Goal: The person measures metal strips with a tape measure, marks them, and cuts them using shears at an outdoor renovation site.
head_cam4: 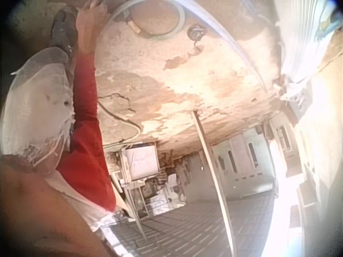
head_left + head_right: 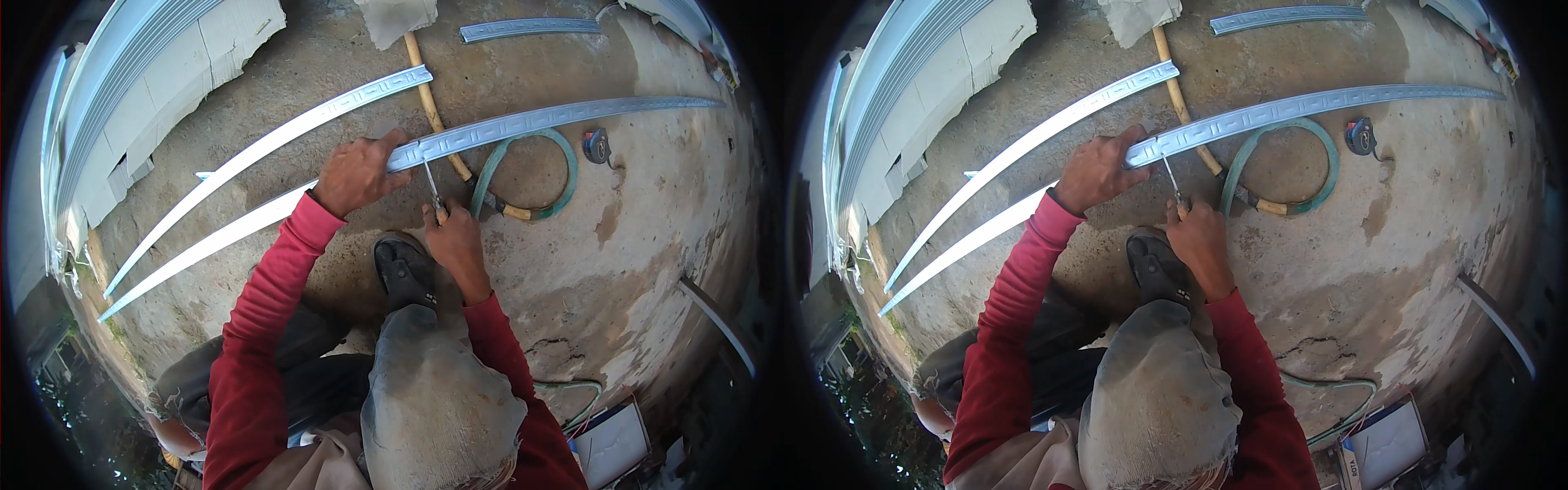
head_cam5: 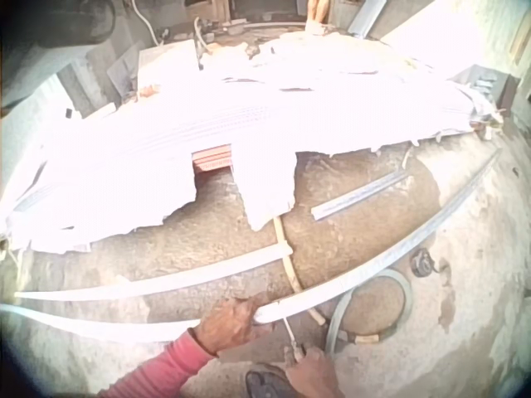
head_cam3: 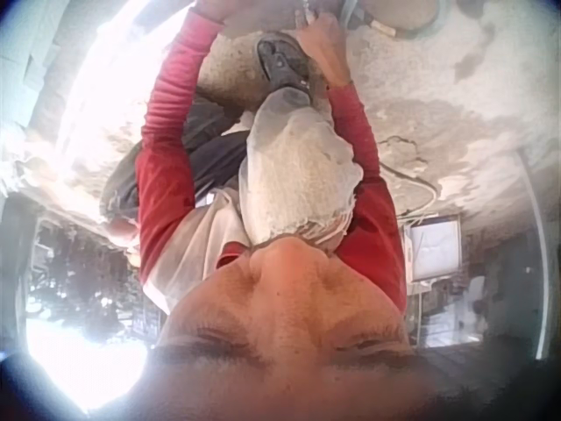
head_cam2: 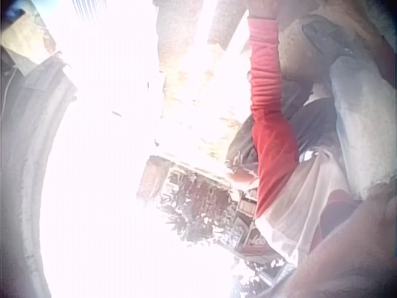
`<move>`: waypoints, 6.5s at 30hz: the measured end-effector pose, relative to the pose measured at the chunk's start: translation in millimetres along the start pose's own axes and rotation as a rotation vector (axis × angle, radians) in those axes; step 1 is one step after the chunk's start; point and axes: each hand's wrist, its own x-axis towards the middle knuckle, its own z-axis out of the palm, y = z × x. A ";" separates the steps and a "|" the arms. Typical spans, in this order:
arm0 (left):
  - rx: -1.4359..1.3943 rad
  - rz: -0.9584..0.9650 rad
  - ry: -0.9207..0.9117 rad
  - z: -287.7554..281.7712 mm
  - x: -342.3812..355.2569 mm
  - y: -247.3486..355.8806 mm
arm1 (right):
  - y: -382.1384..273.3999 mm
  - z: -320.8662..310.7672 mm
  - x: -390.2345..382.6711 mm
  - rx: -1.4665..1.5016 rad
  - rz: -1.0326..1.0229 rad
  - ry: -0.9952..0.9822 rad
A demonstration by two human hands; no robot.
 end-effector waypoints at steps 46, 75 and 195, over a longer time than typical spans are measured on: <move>-0.525 -0.038 -0.438 18.9 10.4 -11.1 | 17.2 -2.3 -19.9 0.046 -0.055 -0.043; -0.360 0.057 -0.168 37.2 -3.4 -3.6 | 7.6 -20.4 -20.8 -0.007 0.050 -0.161; -0.361 0.025 -0.200 5.3 4.0 -1.1 | -4.8 -10.0 1.9 0.157 -0.226 -0.109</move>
